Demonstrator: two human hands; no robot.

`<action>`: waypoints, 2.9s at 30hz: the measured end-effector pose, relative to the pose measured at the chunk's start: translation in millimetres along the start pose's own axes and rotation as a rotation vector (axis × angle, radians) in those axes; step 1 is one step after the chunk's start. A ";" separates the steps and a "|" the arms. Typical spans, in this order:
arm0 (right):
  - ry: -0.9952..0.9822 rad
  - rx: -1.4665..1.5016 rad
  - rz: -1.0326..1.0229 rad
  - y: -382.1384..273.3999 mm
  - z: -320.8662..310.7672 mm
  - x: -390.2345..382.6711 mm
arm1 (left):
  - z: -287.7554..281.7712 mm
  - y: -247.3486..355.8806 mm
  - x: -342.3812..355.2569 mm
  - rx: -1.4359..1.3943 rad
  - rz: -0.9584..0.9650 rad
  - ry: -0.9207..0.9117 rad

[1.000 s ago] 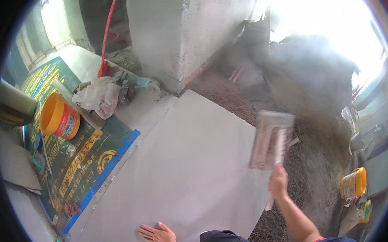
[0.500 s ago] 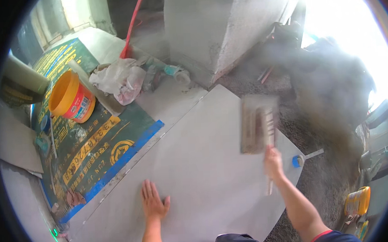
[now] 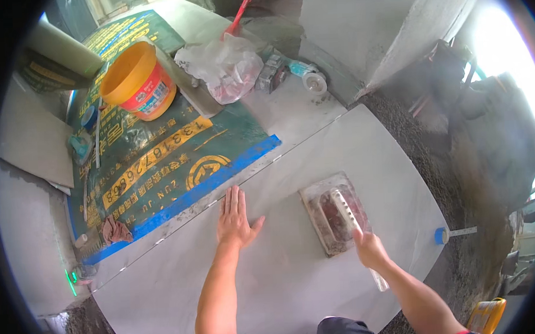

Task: The person carries and lays a large tile onto the floor with another person. The person then aligns the tile using a laser level, taps it down with a float, and checks the joints by hand.

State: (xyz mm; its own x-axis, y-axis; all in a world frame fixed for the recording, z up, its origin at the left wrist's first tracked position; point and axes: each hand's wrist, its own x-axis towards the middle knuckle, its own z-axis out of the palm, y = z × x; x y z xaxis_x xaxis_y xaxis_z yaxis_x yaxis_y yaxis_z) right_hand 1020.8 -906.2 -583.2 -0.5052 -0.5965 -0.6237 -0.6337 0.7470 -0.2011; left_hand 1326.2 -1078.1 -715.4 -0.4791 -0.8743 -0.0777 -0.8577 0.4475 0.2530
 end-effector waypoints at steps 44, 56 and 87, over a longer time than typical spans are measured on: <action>0.078 0.137 -0.032 192.9 65.0 -49.4 | 45.3 163.9 -256.0 -0.050 -0.402 0.020; -0.007 0.222 -0.279 133.4 -57.7 -96.5 | 55.5 158.3 -262.8 -0.076 -0.468 0.035; 0.071 -0.001 -0.193 187.0 81.7 -88.5 | 83.5 95.5 -455.8 -0.230 -0.308 0.360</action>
State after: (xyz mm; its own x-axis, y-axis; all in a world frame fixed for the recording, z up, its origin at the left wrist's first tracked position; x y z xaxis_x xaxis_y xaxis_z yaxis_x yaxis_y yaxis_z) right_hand 994.8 -689.7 -627.3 -0.4140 -0.7478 -0.5190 -0.7235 0.6163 -0.3108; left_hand 1447.1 -621.2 -736.3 -0.0824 -0.9860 0.1447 -0.8663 0.1426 0.4787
